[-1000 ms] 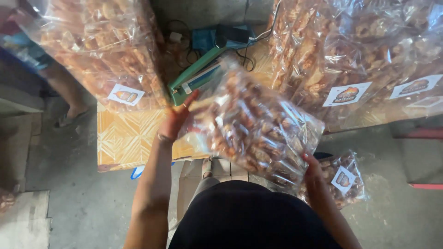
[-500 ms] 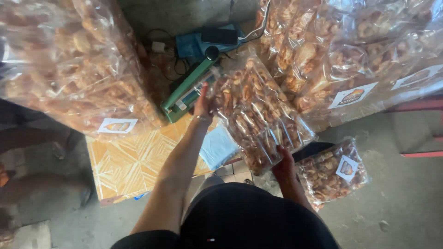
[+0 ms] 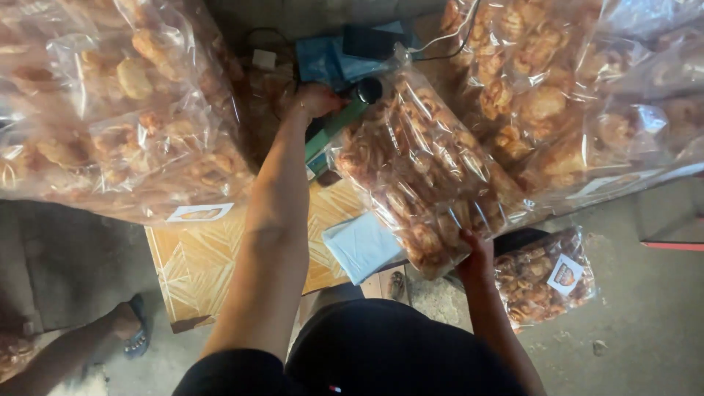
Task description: Sealing individual bags of chicharon using a heat sealer and packing them into larger bags for distribution.
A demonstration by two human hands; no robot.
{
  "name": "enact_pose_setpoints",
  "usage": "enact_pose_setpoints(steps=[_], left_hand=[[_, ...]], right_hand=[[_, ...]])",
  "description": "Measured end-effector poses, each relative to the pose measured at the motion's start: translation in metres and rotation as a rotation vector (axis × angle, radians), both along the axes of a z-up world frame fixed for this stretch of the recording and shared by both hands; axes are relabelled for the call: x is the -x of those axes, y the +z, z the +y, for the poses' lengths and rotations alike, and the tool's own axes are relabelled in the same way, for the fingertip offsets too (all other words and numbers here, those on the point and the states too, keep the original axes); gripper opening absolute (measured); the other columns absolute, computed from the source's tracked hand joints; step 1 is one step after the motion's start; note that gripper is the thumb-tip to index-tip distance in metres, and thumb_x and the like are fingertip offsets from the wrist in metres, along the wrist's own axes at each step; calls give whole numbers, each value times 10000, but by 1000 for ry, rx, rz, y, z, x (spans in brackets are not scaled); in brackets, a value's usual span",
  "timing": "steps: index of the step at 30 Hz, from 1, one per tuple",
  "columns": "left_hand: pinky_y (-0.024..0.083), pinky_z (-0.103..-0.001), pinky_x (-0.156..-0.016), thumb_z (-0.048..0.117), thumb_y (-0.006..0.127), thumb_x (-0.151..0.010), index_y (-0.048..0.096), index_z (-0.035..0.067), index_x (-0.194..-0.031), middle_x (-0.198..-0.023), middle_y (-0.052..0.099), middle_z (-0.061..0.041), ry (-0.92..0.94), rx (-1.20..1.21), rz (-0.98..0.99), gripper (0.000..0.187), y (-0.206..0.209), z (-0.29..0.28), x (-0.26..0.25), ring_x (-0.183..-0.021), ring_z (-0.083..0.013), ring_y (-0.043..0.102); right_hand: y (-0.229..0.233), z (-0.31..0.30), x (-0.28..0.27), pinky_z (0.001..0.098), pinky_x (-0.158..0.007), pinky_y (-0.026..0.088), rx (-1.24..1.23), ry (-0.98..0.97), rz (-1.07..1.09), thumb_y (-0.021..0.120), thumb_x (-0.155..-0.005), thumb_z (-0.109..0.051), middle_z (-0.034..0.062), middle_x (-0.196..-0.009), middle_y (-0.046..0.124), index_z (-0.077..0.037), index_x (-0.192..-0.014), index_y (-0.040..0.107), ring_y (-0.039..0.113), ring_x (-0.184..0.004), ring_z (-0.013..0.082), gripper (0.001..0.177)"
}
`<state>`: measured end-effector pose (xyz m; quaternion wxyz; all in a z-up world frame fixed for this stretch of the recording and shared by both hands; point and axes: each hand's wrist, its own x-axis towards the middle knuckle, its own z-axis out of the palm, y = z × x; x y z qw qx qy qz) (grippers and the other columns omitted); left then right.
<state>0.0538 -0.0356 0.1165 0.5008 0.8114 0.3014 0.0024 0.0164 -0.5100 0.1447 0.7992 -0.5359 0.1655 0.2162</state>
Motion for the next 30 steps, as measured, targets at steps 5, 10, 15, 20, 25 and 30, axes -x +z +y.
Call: enact_pose_setpoints(steps=[5,10,15,20,25,30], left_hand=[[585,-444,-517,399,712,-828,739,136,-1067,-865,715,-132,-143,398,248,356,-112,28,-38,-698,-314,700],[562,-347,-609,413,691,-828,736,192,-853,-820,704,-58,-187,80,210,227,-106,21,-24,-746,-242,691],[462,-306,-729,307,554,-930,688,96,-718,-792,666,-57,-19,-1170,1153,328,-167,6,12,-771,-152,624],[330,-108,-900,377,550,-989,701,95,-1083,-1032,616,-19,64,-359,796,333,-109,9,-3,-1017,7,502],[492,-343,-558,513,774,-785,752,68,-833,-800,692,-117,-109,47,229,448,-14,23,56,-676,-233,621],[444,-272,-629,462,680,-870,740,45,-923,-848,671,-80,-195,32,255,424,-174,68,37,-736,-182,578]], right_hand=[[-6,-27,10,403,-752,577,125,-2,4,777,-744,-145,73,-973,701,-120,-1180,643,701,-824,216,457],[78,33,20,394,-758,573,99,6,2,765,-743,-193,61,-960,696,-142,-1212,610,699,-833,203,497],[84,32,22,432,-779,578,19,-14,10,739,-737,-193,128,-980,696,-105,-1233,623,697,-856,260,517],[27,9,17,388,-780,577,59,-10,65,757,-755,-233,68,-958,714,-160,-1189,650,707,-844,219,453],[-4,2,17,387,-807,559,-5,-31,89,731,-745,-200,64,-970,715,-180,-1183,642,703,-871,236,447],[-45,-18,18,412,-800,570,-36,-61,87,733,-738,-186,73,-956,725,-159,-1145,671,708,-846,234,413]])
